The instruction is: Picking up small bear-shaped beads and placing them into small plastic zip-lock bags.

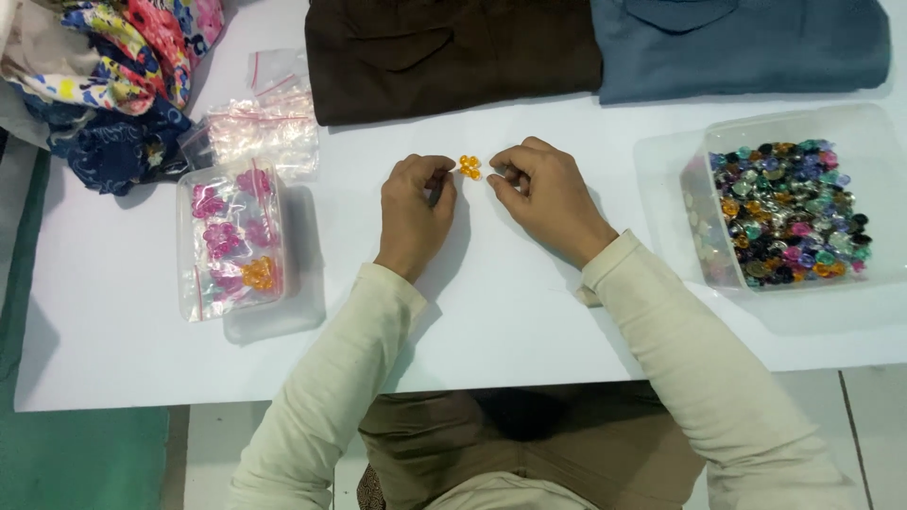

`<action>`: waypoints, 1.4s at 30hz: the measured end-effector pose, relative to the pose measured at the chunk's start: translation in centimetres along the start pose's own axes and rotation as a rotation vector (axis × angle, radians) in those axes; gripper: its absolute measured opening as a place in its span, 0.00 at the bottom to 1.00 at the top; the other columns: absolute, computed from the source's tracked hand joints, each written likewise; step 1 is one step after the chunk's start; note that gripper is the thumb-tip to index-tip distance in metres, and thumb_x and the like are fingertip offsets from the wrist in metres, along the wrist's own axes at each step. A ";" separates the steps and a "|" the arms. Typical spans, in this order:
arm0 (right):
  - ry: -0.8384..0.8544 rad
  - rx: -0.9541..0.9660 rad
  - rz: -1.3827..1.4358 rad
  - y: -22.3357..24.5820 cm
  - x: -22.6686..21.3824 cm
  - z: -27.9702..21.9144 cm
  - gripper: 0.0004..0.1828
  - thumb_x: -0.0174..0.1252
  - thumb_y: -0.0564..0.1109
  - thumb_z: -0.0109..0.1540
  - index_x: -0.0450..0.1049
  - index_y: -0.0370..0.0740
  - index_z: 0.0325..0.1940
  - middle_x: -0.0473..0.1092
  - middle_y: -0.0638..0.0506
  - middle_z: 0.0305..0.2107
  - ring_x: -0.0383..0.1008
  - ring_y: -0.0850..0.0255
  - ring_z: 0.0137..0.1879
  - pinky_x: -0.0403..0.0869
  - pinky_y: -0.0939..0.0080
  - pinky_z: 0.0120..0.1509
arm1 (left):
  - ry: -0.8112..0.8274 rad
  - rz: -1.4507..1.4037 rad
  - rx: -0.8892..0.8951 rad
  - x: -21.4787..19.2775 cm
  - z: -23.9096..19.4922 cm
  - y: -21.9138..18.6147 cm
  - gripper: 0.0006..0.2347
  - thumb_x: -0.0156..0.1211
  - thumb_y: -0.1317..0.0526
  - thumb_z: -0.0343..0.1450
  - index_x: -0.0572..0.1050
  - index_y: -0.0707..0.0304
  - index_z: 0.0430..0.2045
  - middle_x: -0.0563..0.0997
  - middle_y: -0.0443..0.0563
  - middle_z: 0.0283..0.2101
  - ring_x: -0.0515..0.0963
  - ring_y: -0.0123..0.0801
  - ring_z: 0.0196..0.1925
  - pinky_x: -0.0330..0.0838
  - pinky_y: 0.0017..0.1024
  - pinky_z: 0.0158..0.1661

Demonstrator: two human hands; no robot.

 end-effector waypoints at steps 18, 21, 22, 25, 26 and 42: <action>-0.077 0.132 0.021 -1.9 0.1 -6.6 0.14 0.60 0.39 0.61 0.76 0.31 0.50 0.73 0.40 0.34 0.80 0.49 0.39 0.80 0.53 0.40 | -0.029 0.560 0.313 1.9 -6.5 0.9 0.12 0.62 0.65 0.68 0.64 0.55 0.16 0.66 0.46 0.18 0.73 0.43 0.26 0.68 0.35 0.33; -0.021 0.171 0.050 -0.4 -0.9 -9.9 0.16 0.58 0.39 0.63 0.75 0.29 0.54 0.72 0.38 0.38 0.79 0.48 0.42 0.79 0.53 0.44 | 0.018 0.579 0.244 1.7 -7.9 -0.7 0.12 0.61 0.64 0.69 0.65 0.55 0.16 0.68 0.44 0.18 0.74 0.41 0.26 0.69 0.35 0.34; -0.023 0.169 0.053 -0.1 -1.3 -11.0 0.16 0.58 0.39 0.63 0.75 0.29 0.54 0.72 0.38 0.38 0.79 0.48 0.42 0.79 0.53 0.44 | 0.018 0.582 0.246 1.8 -8.4 -1.3 0.12 0.61 0.64 0.69 0.65 0.55 0.16 0.68 0.44 0.18 0.74 0.41 0.26 0.69 0.35 0.34; -0.062 0.146 0.102 0.5 -2.4 -13.9 0.16 0.58 0.40 0.64 0.75 0.31 0.55 0.71 0.41 0.38 0.77 0.50 0.43 0.78 0.54 0.44 | -0.001 0.593 0.266 1.9 -10.1 -3.6 0.11 0.64 0.60 0.69 0.68 0.51 0.18 0.70 0.43 0.19 0.76 0.38 0.27 0.69 0.34 0.34; -0.060 0.137 0.120 0.7 -2.7 -14.7 0.15 0.58 0.40 0.65 0.75 0.31 0.55 0.71 0.40 0.39 0.77 0.49 0.44 0.78 0.54 0.45 | 0.030 0.563 0.243 2.2 -10.6 -4.5 0.09 0.63 0.58 0.71 0.70 0.52 0.21 0.72 0.43 0.21 0.76 0.38 0.28 0.69 0.34 0.35; -0.027 0.283 -0.261 0.6 -20.7 -15.9 0.11 0.55 0.32 0.62 0.81 0.30 0.45 0.76 0.38 0.35 0.78 0.45 0.38 0.75 0.50 0.42 | 0.385 0.084 0.615 8.7 -4.3 -22.3 0.06 0.60 0.69 0.71 0.80 0.61 0.39 0.81 0.51 0.35 0.81 0.44 0.44 0.74 0.35 0.42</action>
Point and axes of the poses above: each hand's wrist, its own z-axis towards the middle knuckle, its own x-axis out of the palm, y = z × x, the point moved 5 cm from there along z, towards the middle knuckle
